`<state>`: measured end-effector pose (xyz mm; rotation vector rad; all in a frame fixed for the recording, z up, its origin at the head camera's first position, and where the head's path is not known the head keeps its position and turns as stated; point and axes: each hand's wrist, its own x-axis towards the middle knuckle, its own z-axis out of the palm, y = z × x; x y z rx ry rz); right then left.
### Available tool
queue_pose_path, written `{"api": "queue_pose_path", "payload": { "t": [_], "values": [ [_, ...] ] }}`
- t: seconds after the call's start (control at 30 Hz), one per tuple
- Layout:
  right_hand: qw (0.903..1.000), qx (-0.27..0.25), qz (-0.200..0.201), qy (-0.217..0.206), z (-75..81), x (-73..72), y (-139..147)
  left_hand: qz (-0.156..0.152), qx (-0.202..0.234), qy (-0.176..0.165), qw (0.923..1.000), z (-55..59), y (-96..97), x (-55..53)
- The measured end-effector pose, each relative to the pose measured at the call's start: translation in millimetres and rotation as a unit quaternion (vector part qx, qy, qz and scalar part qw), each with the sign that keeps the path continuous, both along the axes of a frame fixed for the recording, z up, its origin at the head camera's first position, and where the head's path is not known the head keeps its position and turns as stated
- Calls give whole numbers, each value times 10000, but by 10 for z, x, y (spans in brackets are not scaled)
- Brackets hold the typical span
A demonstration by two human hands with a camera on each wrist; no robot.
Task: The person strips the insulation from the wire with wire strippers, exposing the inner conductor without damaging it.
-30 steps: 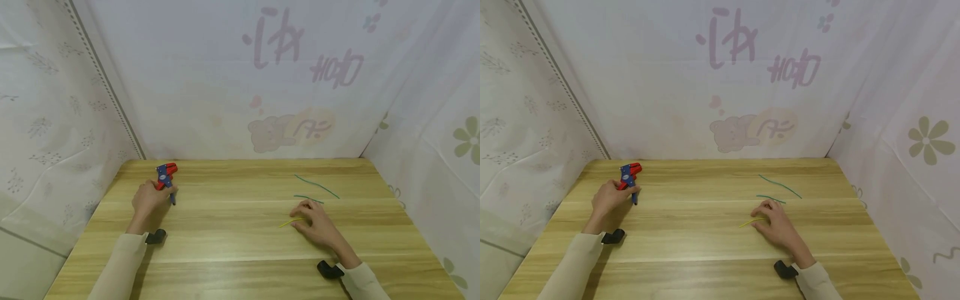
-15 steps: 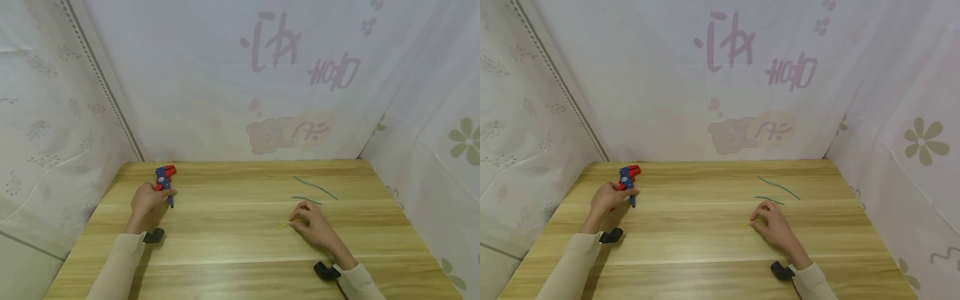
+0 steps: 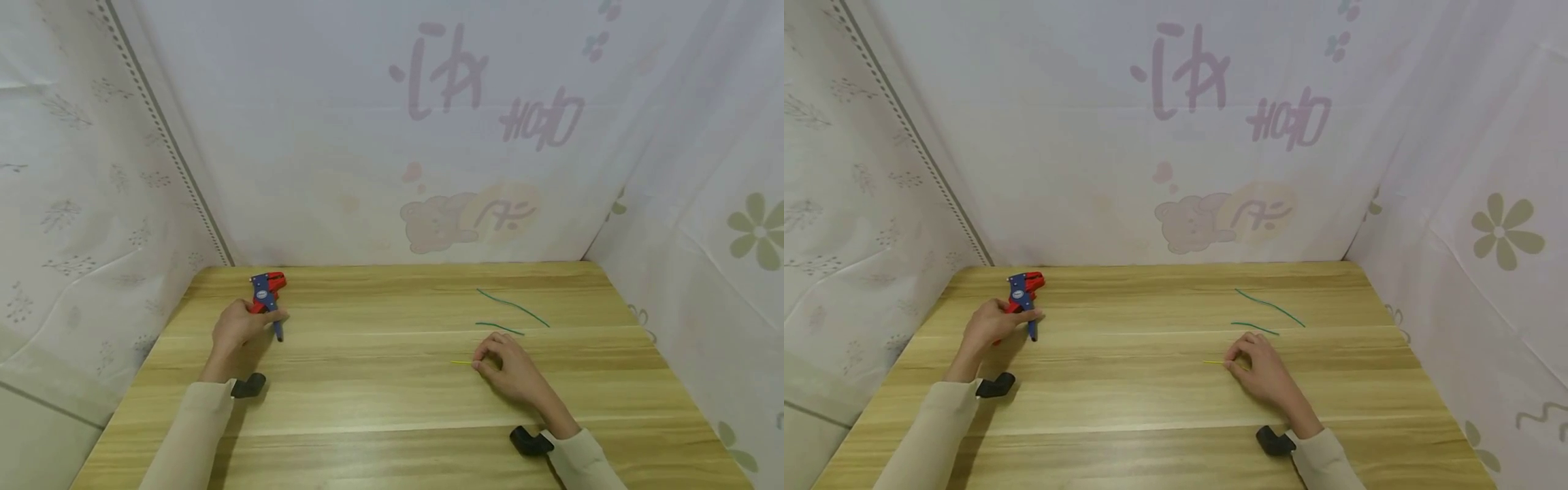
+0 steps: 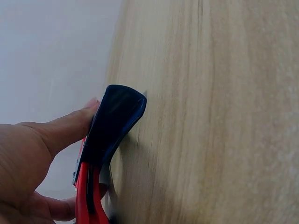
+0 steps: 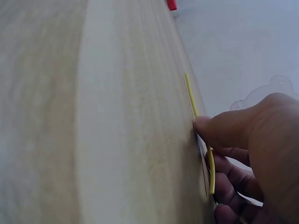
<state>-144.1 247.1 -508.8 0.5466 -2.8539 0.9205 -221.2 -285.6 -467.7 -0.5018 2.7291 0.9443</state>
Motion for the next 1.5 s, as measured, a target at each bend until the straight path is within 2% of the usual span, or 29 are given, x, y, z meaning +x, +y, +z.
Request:
{"api": "queue_pose_path", "payload": {
  "t": [0.2, 0.43, 0.6, 0.77, 0.97, 1.2, 1.27, 1.5],
  "values": [
    [9999, -107, 6, 10, 1, -5, 14, -33, 52, 101, 9999, -8, -43, 29],
    [9988, -312, -86, -362, 26, -17, 15, -2, 375, 126, 9992, -28, -76, 13],
    [9982, -403, -124, -422, 22, 0, 13, 0, 529, 144, 9985, -38, -103, 28],
    [9987, -376, -123, -333, -12, 11, 19, 2, 574, 179, 9982, -72, -124, 42],
    [9985, -497, -161, -144, 11, -3, 15, 32, 633, 544, 9965, -137, -88, 49],
    [9981, -567, -124, 186, 8, -49, 39, 428, 513, 798, 9946, -223, 0, 85],
    [9982, -567, -119, 161, 11, -67, 36, 490, 648, 840, 9931, -221, 16, 112],
    [9976, -675, -176, -17, 57, -99, 37, 377, 1524, 816, 9842, -195, 93, 184]
  ]
}}
